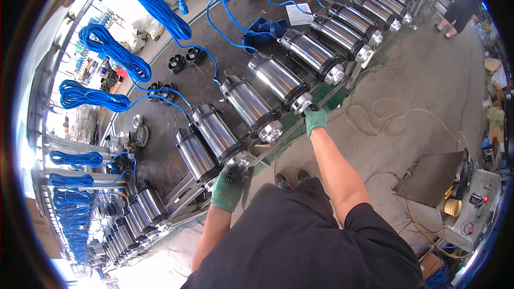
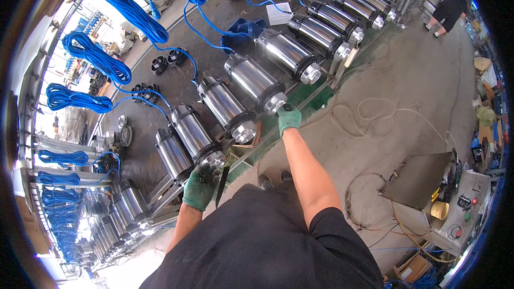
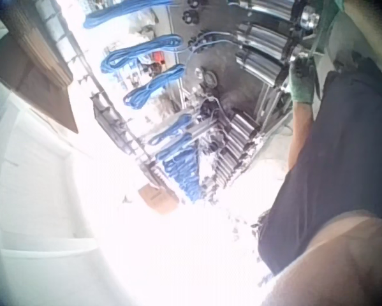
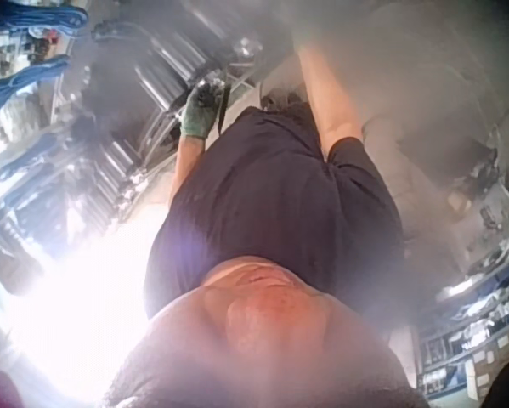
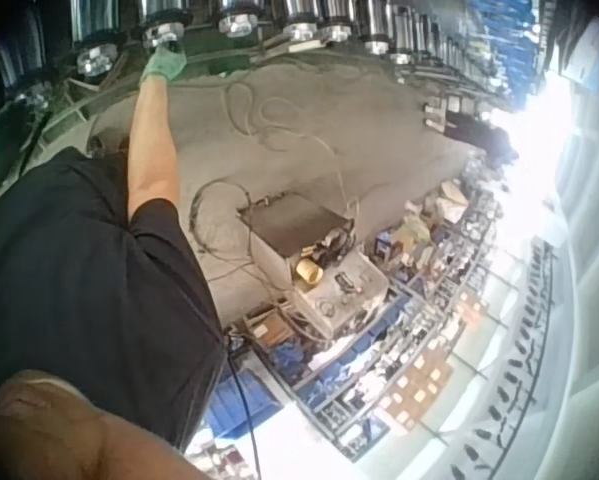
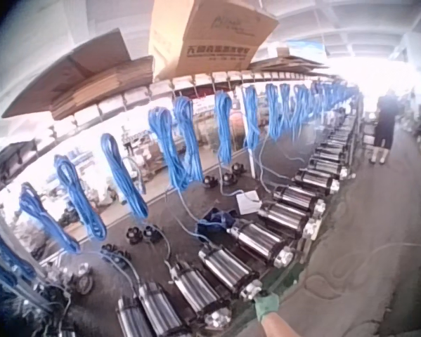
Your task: The person assembles metal components onto large cylindrical pump housings, using an air-powered screwdriver to secure screws into the end plates and handling individual small metal parts by hand.
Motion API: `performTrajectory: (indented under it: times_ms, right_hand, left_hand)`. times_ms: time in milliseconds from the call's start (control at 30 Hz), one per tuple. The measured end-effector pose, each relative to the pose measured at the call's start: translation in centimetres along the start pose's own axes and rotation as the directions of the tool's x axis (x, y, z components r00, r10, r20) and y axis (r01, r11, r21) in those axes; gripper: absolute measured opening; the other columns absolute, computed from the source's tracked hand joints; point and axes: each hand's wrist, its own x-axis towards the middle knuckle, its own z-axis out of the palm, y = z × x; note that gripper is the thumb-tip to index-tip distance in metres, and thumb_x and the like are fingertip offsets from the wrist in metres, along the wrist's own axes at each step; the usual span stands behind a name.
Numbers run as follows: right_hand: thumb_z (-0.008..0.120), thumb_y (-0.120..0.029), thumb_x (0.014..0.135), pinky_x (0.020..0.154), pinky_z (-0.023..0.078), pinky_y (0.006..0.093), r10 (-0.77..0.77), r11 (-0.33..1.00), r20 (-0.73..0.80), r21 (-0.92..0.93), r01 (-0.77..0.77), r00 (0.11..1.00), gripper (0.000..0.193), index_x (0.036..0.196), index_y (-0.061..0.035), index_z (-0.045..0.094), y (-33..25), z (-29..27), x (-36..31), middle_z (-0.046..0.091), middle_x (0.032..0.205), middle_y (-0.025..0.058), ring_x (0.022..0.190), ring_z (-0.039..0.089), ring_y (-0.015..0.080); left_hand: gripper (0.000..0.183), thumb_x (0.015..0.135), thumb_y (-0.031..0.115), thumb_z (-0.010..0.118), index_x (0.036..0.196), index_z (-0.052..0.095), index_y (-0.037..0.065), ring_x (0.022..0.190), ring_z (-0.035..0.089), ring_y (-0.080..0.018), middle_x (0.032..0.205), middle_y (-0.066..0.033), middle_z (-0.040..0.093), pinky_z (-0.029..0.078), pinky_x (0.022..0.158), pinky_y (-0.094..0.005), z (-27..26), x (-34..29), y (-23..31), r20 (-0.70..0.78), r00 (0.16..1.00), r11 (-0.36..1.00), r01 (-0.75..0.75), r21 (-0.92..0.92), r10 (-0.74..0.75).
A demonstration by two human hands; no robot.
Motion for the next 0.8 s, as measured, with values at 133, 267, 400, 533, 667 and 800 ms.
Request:
performTrajectory:
  times_ms: [133,267,400,533,667,800]
  right_hand:
    - [0.072,-0.012,0.086,0.066,0.050,0.0316,0.029,0.997,-0.054,0.076,-0.025,0.998,0.014,0.096,-0.0017,0.073,0.2,0.5,-0.3,0.069,0.084,0.0013,0.071,0.060,0.0135]
    - [0.074,-0.010,0.085,0.061,0.048,0.0301,0.152,0.972,-0.034,0.185,-0.143,0.988,0.020,0.104,-0.0051,0.073,-1.4,1.2,-1.9,0.068,0.084,0.0005,0.069,0.059,0.0133]
    - [0.074,-0.021,0.090,0.049,0.041,0.0308,0.148,0.988,-0.009,-0.043,-0.148,0.989,0.025,0.113,-0.0140,0.072,-1.0,-0.2,-0.5,0.065,0.079,-0.0020,0.057,0.053,0.0122]
    - [0.075,-0.024,0.089,0.050,0.042,0.0319,0.202,0.978,0.022,-0.060,-0.201,0.979,0.030,0.117,-0.0165,0.070,-1.0,-0.1,-0.8,0.065,0.082,-0.0025,0.062,0.055,0.0139]
    - [0.076,-0.020,0.087,0.056,0.045,0.0315,0.234,0.968,0.024,-0.102,-0.231,0.972,0.027,0.111,-0.0101,0.070,-1.8,-2.1,-0.6,0.066,0.083,0.0022,0.065,0.056,0.0133]
    - [0.073,-0.016,0.090,0.071,0.052,0.0325,-0.303,0.843,0.090,-0.438,0.311,0.949,0.022,0.109,-0.0052,0.071,-6.8,-1.0,-7.1,0.071,0.091,0.0050,0.073,0.061,0.0163]
  left_hand:
    - [0.030,0.095,0.028,0.069,0.107,0.070,0.001,0.098,0.066,-0.0345,0.103,-0.0159,0.072,0.056,0.088,-0.0420,-0.7,0.6,1.2,-0.006,1.000,1.000,0.013,-0.016,-0.013]
    - [0.034,0.097,0.033,0.067,0.111,0.070,0.003,0.104,0.067,-0.0325,0.109,-0.0156,0.072,0.055,0.093,-0.0434,-0.9,0.7,2.6,0.088,0.996,0.999,0.014,0.036,-0.017]
    - [0.038,0.102,0.036,0.058,0.118,0.068,0.003,0.111,0.065,-0.0326,0.119,-0.0170,0.070,0.054,0.097,-0.0426,3.3,0.6,3.5,0.223,0.972,0.997,0.059,0.056,-0.070]
    - [0.052,0.103,0.043,0.053,0.130,0.062,0.000,0.123,0.061,-0.0351,0.132,-0.0194,0.064,0.049,0.106,-0.0451,4.9,1.1,4.0,0.354,0.929,0.993,0.084,0.082,-0.107]
    - [0.060,0.103,0.050,0.049,0.132,0.060,-0.001,0.128,0.058,-0.0374,0.131,-0.0210,0.064,0.048,0.110,-0.0473,6.9,2.5,4.2,0.421,0.894,0.988,0.134,0.083,-0.156]
    - [0.058,0.106,0.046,0.046,0.140,0.055,0.000,0.134,0.053,-0.0369,0.142,-0.0206,0.057,0.042,0.115,-0.0483,6.8,3.3,4.5,0.516,0.847,0.991,0.132,0.033,-0.130]
